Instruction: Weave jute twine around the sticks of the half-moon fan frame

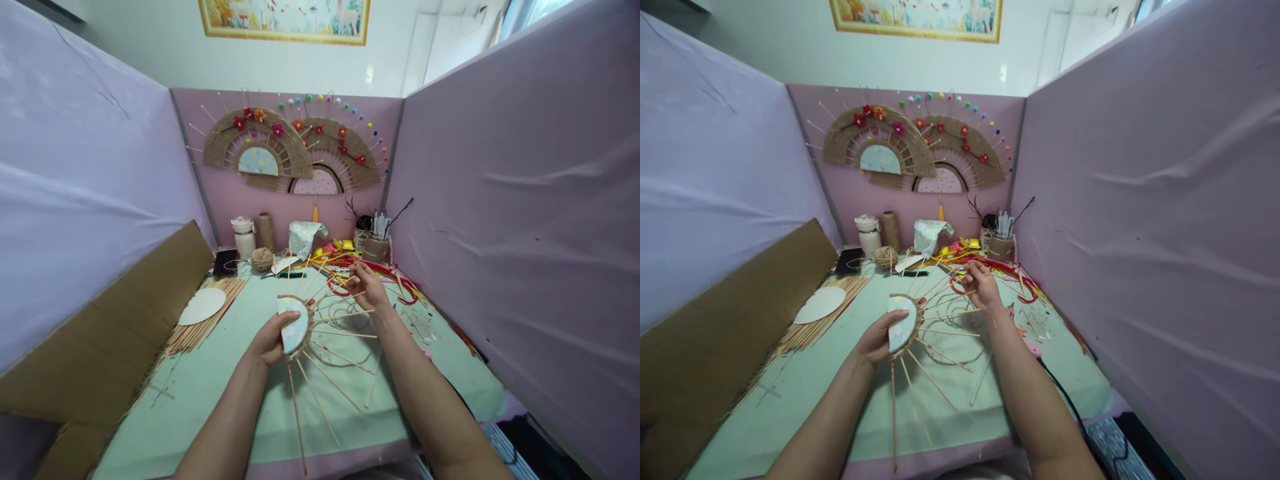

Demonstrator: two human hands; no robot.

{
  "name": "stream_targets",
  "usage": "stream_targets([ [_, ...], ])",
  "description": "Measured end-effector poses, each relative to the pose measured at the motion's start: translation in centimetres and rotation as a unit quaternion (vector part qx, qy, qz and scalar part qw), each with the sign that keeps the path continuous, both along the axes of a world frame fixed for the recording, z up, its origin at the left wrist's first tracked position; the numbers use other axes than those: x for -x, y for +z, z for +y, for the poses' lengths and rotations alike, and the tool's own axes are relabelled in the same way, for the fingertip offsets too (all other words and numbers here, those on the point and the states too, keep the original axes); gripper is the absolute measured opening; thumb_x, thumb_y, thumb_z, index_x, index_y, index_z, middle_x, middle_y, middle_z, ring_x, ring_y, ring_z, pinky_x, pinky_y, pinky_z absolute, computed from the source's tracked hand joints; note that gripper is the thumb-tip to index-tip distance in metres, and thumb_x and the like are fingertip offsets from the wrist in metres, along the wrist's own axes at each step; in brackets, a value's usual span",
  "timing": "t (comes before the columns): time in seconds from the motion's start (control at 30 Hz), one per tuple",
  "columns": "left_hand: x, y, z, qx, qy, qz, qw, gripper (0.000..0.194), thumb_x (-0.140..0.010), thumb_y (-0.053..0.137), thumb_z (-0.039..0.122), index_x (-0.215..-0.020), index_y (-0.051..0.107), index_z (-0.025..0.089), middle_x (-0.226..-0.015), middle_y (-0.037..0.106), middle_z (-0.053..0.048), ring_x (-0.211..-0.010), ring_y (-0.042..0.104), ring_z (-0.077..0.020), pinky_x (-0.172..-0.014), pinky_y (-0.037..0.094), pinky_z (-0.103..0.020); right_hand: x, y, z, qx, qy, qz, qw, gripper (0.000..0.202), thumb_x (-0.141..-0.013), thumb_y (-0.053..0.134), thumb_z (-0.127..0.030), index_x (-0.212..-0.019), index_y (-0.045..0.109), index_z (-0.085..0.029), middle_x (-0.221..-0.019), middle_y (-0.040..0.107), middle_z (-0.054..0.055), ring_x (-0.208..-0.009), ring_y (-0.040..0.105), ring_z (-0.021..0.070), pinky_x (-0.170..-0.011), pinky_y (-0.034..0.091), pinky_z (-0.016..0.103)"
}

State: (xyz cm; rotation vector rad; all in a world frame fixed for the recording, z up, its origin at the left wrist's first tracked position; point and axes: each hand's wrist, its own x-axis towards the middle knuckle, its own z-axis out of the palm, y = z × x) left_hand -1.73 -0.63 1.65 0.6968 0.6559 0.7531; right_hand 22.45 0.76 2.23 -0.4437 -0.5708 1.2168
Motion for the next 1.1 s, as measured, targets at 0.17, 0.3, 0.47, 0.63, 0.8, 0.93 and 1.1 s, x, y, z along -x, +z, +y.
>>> stream_targets([
  [0.17,0.2,0.4,-0.6,-0.042,-0.041,-0.022,0.998,0.044,-0.067,0.065,0.013,-0.110,0.060,0.007,-0.079,0.071,-0.010,-0.061,0.065,-0.0156,-0.056,0.051,-0.023,1.1,-0.7,0.4,0.056,0.027,-0.013,0.998,0.019,-0.066,0.073,-0.012,-0.081,0.064,-0.020,-0.082,0.071,-0.001,-0.066,0.065,0.0084,-0.060,0.052,0.019],
  [0.3,0.0,0.3,-1.1,-0.047,-0.068,-0.006,0.997,0.033,-0.062,0.070,0.015,-0.094,0.065,0.007,-0.071,0.070,-0.008,-0.055,0.063,-0.0138,-0.052,0.048,-0.020,3.4,-1.4,0.3,0.048,0.053,-0.059,0.996,0.028,-0.061,0.078,-0.016,-0.086,0.065,-0.019,-0.088,0.072,0.002,-0.082,0.067,0.0134,-0.072,0.054,0.023],
  [0.47,-0.7,-0.5,-1.9,-0.040,-0.143,0.008,0.989,0.028,-0.059,0.072,0.014,-0.084,0.064,0.007,-0.072,0.070,-0.010,-0.058,0.064,-0.0164,-0.054,0.050,-0.024,6.8,-1.7,-0.8,0.080,0.080,-0.101,0.988,0.030,-0.060,0.080,-0.020,-0.087,0.065,-0.017,-0.089,0.072,0.007,-0.085,0.068,0.0165,-0.078,0.053,0.028],
  [0.63,-0.7,-0.5,-2.2,-0.026,-0.196,-0.023,0.980,0.031,-0.063,0.069,0.017,-0.092,0.061,0.009,-0.079,0.069,-0.011,-0.063,0.065,-0.0216,-0.058,0.055,-0.040,7.4,-1.4,-1.3,0.065,0.085,-0.108,0.988,0.029,-0.063,0.077,-0.019,-0.088,0.064,-0.016,-0.088,0.072,0.006,-0.082,0.068,0.0160,-0.078,0.053,0.028],
  [0.8,-0.6,-0.5,-1.9,-0.018,-0.167,-0.016,0.986,0.028,-0.064,0.069,0.017,-0.089,0.061,0.009,-0.076,0.069,-0.011,-0.064,0.066,-0.0218,-0.059,0.056,-0.039,5.8,-1.6,-0.4,0.039,0.034,-0.073,0.996,0.030,-0.061,0.078,-0.018,-0.088,0.065,-0.018,-0.087,0.072,0.004,-0.081,0.068,0.0141,-0.079,0.052,0.025],
  [0.93,-0.5,-0.6,-1.7,-0.028,-0.165,-0.016,0.986,0.028,-0.066,0.068,0.018,-0.092,0.060,0.009,-0.079,0.070,-0.013,-0.068,0.066,-0.0225,-0.062,0.055,-0.037,5.0,-1.7,0.0,0.028,0.033,-0.063,0.997,0.030,-0.062,0.078,-0.018,-0.088,0.065,-0.019,-0.089,0.072,0.003,-0.083,0.068,0.0134,-0.074,0.053,0.022],
  [1.1,-0.4,-0.7,-1.7,-0.027,-0.159,-0.014,0.987,0.026,-0.067,0.068,0.017,-0.091,0.060,0.009,-0.078,0.069,-0.013,-0.067,0.066,-0.0233,-0.061,0.055,-0.038,5.0,-1.4,-0.1,0.026,0.039,-0.061,0.997,0.029,-0.062,0.078,-0.017,-0.088,0.065,-0.019,-0.088,0.072,0.003,-0.080,0.067,0.0127,-0.073,0.053,0.022],
])
